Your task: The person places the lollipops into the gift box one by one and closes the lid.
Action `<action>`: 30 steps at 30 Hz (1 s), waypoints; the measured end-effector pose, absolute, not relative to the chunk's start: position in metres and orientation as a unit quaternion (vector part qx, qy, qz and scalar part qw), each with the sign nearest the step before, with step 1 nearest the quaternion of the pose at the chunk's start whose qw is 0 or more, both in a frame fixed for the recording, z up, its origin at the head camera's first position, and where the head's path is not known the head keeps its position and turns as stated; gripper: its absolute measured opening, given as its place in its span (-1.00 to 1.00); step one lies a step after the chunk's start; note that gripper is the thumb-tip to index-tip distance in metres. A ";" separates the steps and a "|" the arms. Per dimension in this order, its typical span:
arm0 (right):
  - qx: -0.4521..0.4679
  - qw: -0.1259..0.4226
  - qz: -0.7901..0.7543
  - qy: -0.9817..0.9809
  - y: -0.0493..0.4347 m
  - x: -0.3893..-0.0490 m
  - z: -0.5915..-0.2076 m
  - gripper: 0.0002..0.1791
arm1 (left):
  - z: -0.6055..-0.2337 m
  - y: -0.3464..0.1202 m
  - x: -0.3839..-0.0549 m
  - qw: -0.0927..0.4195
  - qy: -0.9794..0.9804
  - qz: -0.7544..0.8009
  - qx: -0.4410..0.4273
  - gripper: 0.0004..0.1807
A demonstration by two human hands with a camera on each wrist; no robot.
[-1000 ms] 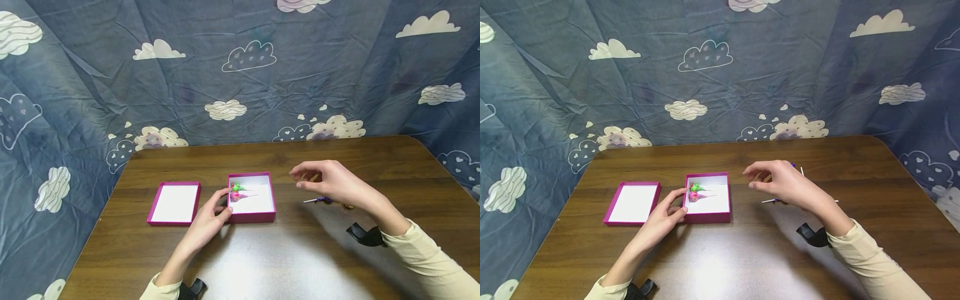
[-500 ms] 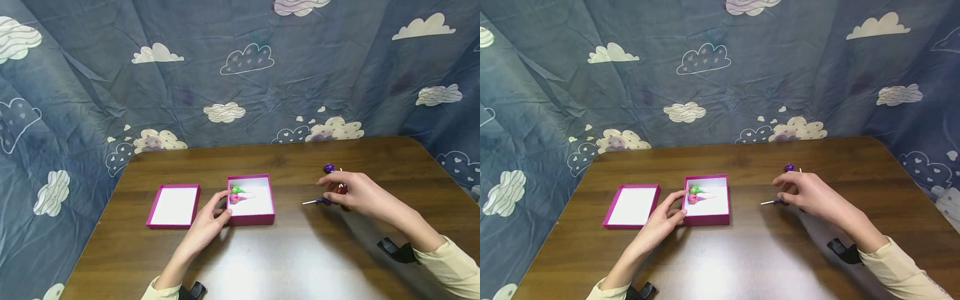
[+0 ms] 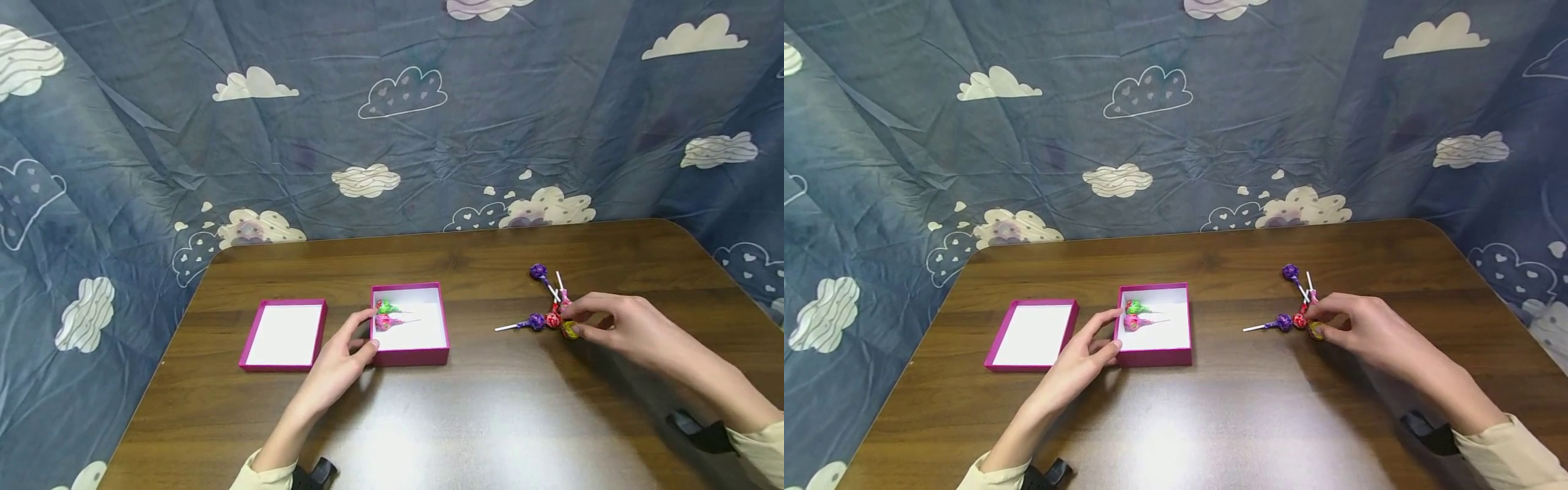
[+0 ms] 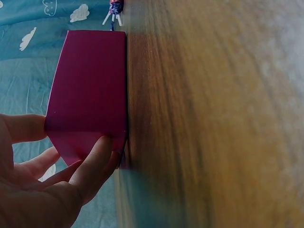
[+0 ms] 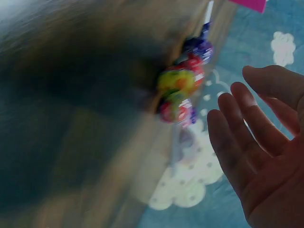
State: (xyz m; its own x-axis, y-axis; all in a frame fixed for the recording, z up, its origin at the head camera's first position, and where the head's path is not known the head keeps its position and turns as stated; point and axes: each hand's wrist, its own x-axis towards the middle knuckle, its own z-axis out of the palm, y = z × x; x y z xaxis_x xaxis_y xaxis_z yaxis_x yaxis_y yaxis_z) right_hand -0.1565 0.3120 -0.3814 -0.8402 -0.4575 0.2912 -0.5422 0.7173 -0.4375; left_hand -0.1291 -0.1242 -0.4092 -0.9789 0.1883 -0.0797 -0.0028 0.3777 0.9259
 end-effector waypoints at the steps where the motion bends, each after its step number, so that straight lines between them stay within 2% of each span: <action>1: 0.266 0.082 0.259 -0.925 0.315 -0.156 -0.384 -0.66 | -0.410 -0.124 -0.129 0.087 0.825 0.556 0.055 -0.43; 8: 0.240 0.073 0.259 -0.933 0.328 -0.155 -0.395 -0.67 | -0.408 -0.124 -0.128 0.085 0.824 0.559 0.048 -0.42; 16: 0.209 0.039 0.264 -0.941 0.337 -0.160 -0.409 -0.70 | -0.409 -0.124 -0.129 0.088 0.825 0.555 0.057 -0.43; 30: 0.173 -0.020 0.277 -0.945 0.328 -0.162 -0.417 -0.78 | -0.409 -0.124 -0.130 0.093 0.824 0.556 0.054 -0.44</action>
State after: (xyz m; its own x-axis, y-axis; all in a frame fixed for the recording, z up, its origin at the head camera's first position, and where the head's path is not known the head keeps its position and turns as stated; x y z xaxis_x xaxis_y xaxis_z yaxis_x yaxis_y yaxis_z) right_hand -0.1621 0.3278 -0.4173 -0.9395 -0.3377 0.0573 -0.3152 0.7872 -0.5300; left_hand -0.1296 -0.1244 -0.4088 -0.9767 0.1926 -0.0942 -0.0155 0.3750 0.9269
